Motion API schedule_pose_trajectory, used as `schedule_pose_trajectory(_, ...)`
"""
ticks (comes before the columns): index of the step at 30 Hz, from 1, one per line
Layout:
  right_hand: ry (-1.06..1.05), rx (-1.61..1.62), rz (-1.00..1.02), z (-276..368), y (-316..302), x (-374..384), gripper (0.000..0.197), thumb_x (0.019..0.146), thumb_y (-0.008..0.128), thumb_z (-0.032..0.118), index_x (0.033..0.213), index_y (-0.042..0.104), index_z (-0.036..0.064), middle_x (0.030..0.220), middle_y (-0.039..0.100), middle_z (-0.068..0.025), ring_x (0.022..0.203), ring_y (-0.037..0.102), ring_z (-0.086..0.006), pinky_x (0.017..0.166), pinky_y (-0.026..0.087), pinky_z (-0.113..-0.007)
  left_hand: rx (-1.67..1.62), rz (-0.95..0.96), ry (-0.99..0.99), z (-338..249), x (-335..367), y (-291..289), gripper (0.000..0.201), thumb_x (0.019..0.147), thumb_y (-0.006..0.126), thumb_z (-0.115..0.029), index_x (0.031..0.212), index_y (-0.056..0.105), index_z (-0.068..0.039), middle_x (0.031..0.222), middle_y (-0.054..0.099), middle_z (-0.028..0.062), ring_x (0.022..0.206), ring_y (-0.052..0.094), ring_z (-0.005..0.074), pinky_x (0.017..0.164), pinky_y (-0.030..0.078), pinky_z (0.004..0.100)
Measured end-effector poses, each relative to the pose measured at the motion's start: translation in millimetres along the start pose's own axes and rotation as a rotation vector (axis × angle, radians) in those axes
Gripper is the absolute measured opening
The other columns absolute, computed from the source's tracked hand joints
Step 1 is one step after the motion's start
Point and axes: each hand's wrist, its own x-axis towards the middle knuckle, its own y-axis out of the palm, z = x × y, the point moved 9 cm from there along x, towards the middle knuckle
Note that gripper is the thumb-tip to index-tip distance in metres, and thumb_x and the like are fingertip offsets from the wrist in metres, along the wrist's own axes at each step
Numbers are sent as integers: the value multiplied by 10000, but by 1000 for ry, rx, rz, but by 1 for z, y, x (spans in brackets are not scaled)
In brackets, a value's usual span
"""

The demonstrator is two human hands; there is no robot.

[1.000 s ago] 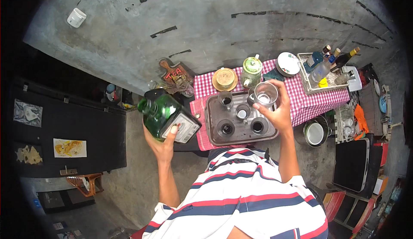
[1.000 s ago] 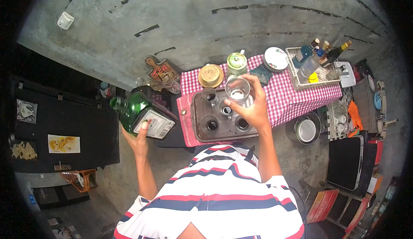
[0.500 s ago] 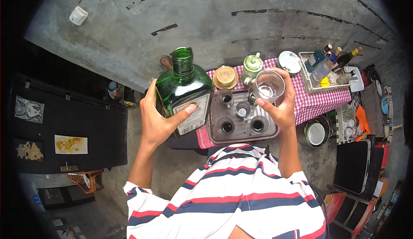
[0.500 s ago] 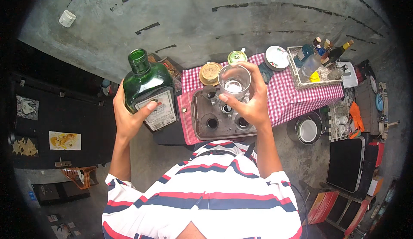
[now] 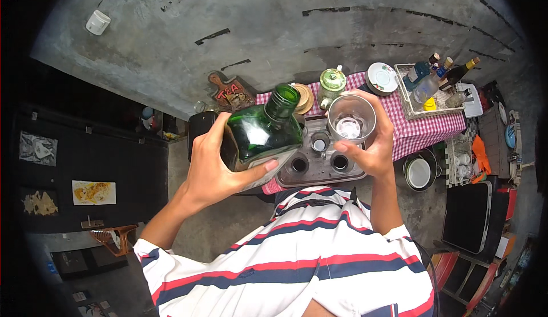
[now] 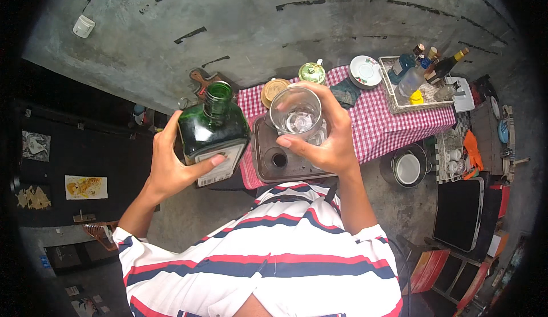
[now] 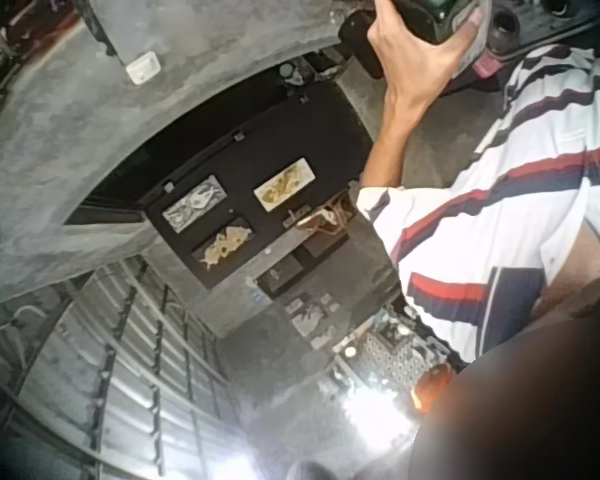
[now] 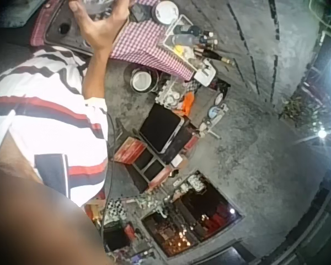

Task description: Pouring gin from a green bottle into small glasses on a tray.

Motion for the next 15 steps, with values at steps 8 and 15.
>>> schedule_pose_trajectory(8, -37, -33, 66, -2, 10, -7, 692, 717, 858, 168, 1295, 515, 0, 1035, 690, -116, 1014, 653, -186, 910, 502, -318, 22, 160, -31, -1, -6, 15, 611, 678, 890, -313, 1066, 553, 16, 879, 702, 149, 799, 724, 252, 714, 541, 336)
schedule_pose_trajectory(15, 25, -44, 113, -8, 21, -14, 684, 710, 859, 148, 1279, 502, 19, 1060, 683, -109, 1029, 654, -190, 918, 499, -326, 22, 253, -94, -2, -8, 19, 574, 654, 885, -238, 1069, 576, 11, 908, 709, 131, 840, 718, 201, 766, 535, 318)
